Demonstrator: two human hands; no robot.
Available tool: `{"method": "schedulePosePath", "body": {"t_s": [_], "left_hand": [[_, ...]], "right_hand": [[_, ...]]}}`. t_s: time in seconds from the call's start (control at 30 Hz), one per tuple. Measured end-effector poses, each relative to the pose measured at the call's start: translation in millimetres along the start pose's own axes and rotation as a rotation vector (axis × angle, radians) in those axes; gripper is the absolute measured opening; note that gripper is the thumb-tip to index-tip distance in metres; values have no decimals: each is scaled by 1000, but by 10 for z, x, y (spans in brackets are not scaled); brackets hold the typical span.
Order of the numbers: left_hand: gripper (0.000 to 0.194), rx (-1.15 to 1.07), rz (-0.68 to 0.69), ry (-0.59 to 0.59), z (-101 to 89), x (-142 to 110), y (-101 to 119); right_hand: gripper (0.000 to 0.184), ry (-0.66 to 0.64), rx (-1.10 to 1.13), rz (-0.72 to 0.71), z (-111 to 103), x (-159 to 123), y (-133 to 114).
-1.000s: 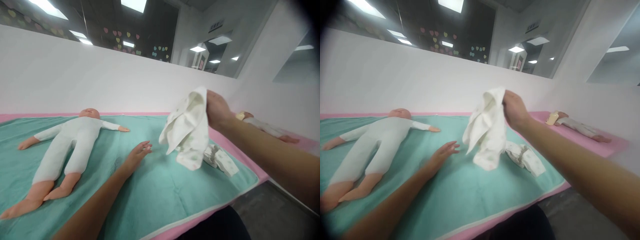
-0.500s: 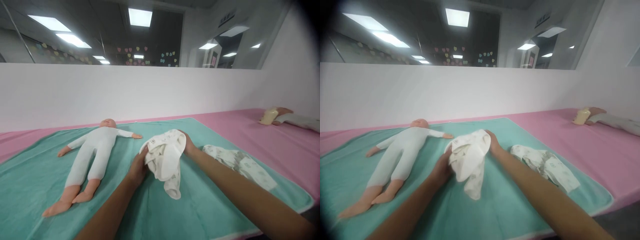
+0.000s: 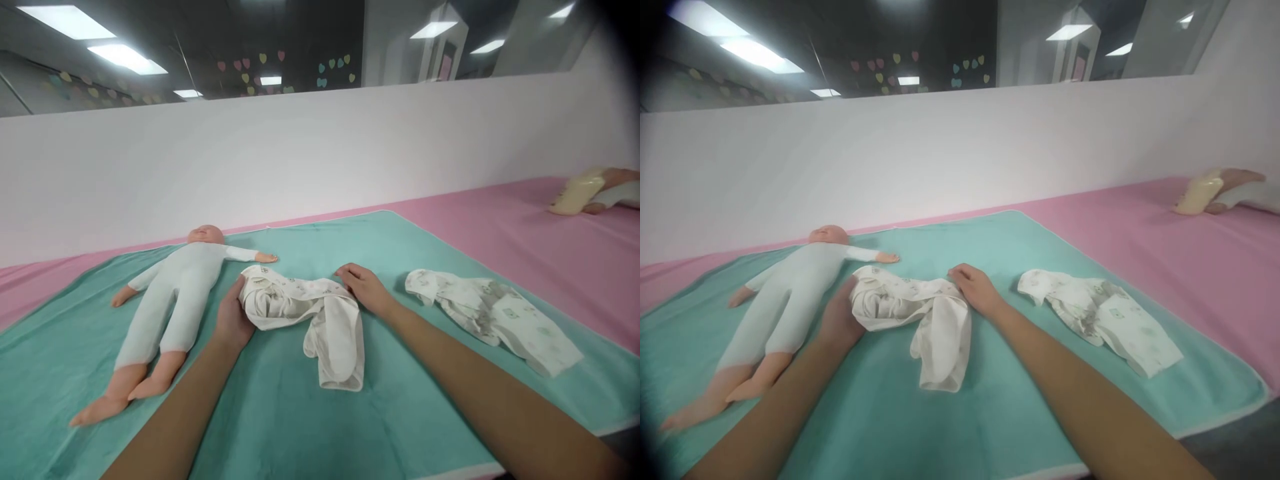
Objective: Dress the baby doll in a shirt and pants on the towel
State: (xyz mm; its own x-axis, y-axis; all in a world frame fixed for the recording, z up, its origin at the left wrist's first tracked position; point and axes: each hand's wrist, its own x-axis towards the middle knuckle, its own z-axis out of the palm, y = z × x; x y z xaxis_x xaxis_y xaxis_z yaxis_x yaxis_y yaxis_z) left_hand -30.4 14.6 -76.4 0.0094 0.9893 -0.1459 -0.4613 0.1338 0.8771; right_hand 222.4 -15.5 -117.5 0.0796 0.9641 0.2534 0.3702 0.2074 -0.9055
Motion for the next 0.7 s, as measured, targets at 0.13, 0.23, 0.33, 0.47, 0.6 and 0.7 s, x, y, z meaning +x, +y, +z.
{"method": "schedulePosePath", "body": {"t_s": [0.13, 0.23, 0.33, 0.47, 0.6, 0.7], "left_hand": [[30, -68, -44, -52, -66, 70, -73], [32, -104, -61, -89, -111, 94, -95], [35, -100, -61, -111, -117, 91, -99], [35, -90, -61, -122, -123, 97, -114], [34, -55, -57, -216, -162, 112, -112], [33, -39, -27, -261, -181, 110, -36]], "right_hand": [[38, -272, -244, -61, 62, -79, -117], [46, -362, -401, -107, 85, -137, -218], [55, -395, -447, -152, 107, -174, -269], [27, -338, -474, -179, 158, -186, -233], [16, -153, -453, -215, 159, -155, -179], [21, 84, -434, -251, 89, -107, -169]]}}
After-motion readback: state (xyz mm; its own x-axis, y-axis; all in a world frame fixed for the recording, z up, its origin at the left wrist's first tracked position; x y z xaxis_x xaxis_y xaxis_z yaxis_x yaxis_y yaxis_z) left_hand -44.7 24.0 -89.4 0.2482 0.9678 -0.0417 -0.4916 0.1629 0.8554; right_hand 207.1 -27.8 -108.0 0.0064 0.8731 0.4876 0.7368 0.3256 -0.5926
